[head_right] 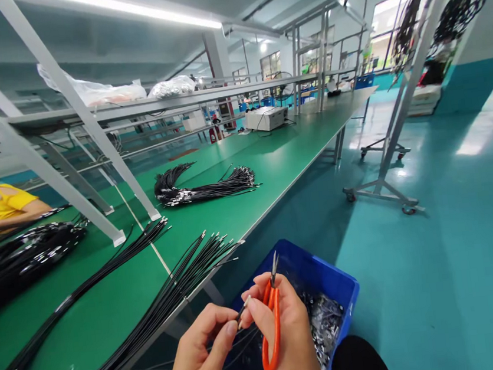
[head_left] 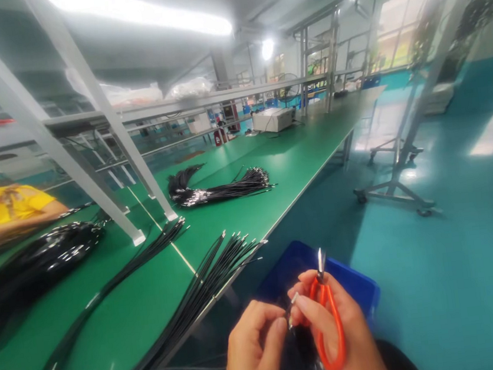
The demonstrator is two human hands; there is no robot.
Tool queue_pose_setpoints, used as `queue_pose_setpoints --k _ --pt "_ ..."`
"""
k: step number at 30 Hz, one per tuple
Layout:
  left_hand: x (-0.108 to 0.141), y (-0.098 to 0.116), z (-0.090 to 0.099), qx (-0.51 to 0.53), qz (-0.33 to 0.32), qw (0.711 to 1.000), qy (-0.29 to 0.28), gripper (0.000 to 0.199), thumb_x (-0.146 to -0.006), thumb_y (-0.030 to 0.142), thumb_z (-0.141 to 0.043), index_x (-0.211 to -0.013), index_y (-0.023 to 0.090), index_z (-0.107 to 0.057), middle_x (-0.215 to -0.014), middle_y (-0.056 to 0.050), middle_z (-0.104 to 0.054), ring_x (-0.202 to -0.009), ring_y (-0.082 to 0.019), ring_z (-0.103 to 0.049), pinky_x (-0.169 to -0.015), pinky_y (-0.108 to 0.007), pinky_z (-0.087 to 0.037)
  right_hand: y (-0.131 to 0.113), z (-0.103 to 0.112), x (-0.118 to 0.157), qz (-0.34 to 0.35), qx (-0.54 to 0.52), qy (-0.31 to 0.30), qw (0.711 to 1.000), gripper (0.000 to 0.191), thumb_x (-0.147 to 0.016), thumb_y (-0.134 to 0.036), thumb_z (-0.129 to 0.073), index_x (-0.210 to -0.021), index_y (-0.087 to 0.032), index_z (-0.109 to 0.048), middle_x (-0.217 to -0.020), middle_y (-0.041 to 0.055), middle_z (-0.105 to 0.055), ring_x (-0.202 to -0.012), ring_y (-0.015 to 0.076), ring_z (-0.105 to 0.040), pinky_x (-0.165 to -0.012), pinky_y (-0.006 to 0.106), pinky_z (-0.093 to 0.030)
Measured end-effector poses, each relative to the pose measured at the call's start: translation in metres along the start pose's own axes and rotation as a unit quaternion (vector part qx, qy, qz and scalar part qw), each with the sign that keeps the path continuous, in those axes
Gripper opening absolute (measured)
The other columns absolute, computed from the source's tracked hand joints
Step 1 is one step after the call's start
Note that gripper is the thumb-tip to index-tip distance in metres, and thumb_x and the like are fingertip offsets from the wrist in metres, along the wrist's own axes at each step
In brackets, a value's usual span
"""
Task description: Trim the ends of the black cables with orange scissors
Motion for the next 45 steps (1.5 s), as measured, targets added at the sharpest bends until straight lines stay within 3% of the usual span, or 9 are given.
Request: queue_pose_setpoints --k 6,12,17,22,29,35,40,45 --pt "0.005 -0.003 0.0 -0.03 0.001 0.999 0.012 0.015 -0.082 0.027 -0.058 -0.075 0.021 -0.069 -0.071 -0.004 -0.067 -0.068 -0.02 -0.06 -0.066 -0.026 -0.043 0.005 -0.003 0.002 -0.037 -0.004 -0.023 0.999 0.021 -0.069 -0.019 -0.075 -0.084 -0.022 -0.061 -0.069 -0.0026 -0.065 -0.055 0.0117 -0.058 -0.06 0.025 -0.047" --pt "0.007 -0.007 -0.002 0.121 0.022 0.991 0.057 0.018 -0.083 0.036 -0.056 -0.08 0.019 -0.062 -0.069 -0.001 -0.062 -0.062 -0.017 -0.058 -0.061 -0.025 -0.047 0.027 -0.01 0.01 -0.116 -0.053 -0.023 0.991 0.02 -0.068 -0.019 -0.074 -0.085 -0.021 -0.062 -0.071 -0.0008 -0.064 -0.06 0.0133 -0.059 -0.057 0.024 -0.049" --pt "0.001 -0.001 0.003 0.142 0.012 0.988 0.059 0.015 -0.081 0.032 -0.061 -0.075 0.018 -0.061 -0.069 0.0 -0.057 -0.058 -0.014 -0.054 -0.053 -0.023 -0.045 0.03 -0.014 0.014 -0.1 -0.018 -0.012 0.995 0.022 -0.062 -0.019 -0.078 -0.077 -0.02 -0.062 -0.064 -0.0024 -0.059 -0.058 0.0127 -0.055 -0.052 0.021 -0.046" --pt "-0.003 -0.008 0.0 0.273 0.053 0.96 0.0 0.013 -0.08 0.028 -0.065 -0.075 0.016 -0.066 -0.06 0.001 -0.062 -0.052 -0.012 -0.058 -0.052 -0.023 -0.047 0.033 -0.019 0.012 -0.117 -0.031 -0.053 0.991 0.02 -0.065 -0.021 -0.075 -0.077 -0.02 -0.059 -0.059 -0.0035 -0.058 -0.052 0.0111 -0.051 -0.05 0.021 -0.044" --pt "0.001 -0.01 -0.006 0.413 0.102 0.905 0.03 0.013 -0.077 0.026 -0.069 -0.071 0.014 -0.067 -0.055 0.001 -0.06 -0.05 -0.01 -0.053 -0.053 -0.021 -0.041 0.042 -0.021 0.011 -0.14 -0.043 -0.083 0.986 0.015 -0.066 -0.021 -0.075 -0.074 -0.019 -0.062 -0.057 -0.0027 -0.059 -0.052 0.0119 -0.052 -0.055 0.023 -0.045" --pt "0.0 -0.015 -0.007 0.445 0.129 0.885 0.054 0.016 -0.07 0.027 -0.074 -0.071 0.013 -0.067 -0.062 0.002 -0.056 -0.053 -0.01 -0.052 -0.055 -0.023 -0.043 0.041 -0.022 0.007 -0.139 -0.053 -0.082 0.986 0.013 -0.064 -0.019 -0.074 -0.072 -0.02 -0.064 -0.056 -0.0022 -0.061 -0.055 0.0129 -0.055 -0.058 0.024 -0.046" --pt "-0.001 -0.016 -0.004 0.406 0.123 0.903 0.069 0.018 -0.066 0.024 -0.077 -0.067 0.014 -0.063 -0.073 0.0 -0.06 -0.05 -0.009 -0.055 -0.05 -0.023 -0.043 0.039 -0.021 0.008 -0.152 -0.069 -0.052 0.985 0.016 -0.06 -0.018 -0.076 -0.072 -0.02 -0.066 -0.059 -0.0019 -0.062 -0.054 0.0117 -0.053 -0.054 0.022 -0.045" --pt "0.0 -0.017 -0.008 0.458 0.147 0.875 0.057 0.018 -0.068 0.027 -0.075 -0.072 0.015 -0.063 -0.056 0.004 -0.055 -0.048 -0.009 -0.053 -0.051 -0.021 -0.042 0.04 -0.023 0.006 -0.167 -0.073 -0.056 0.982 0.018 -0.053 -0.018 -0.078 -0.068 -0.019 -0.067 -0.055 -0.0007 -0.062 -0.051 0.0122 -0.053 -0.054 0.023 -0.046"
Point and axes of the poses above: each hand's wrist, its own x-axis away from the middle knuckle, its own z-axis out of the back of the hand, y = z × x, the point moved 10 cm from there along -x, towards the middle knuckle
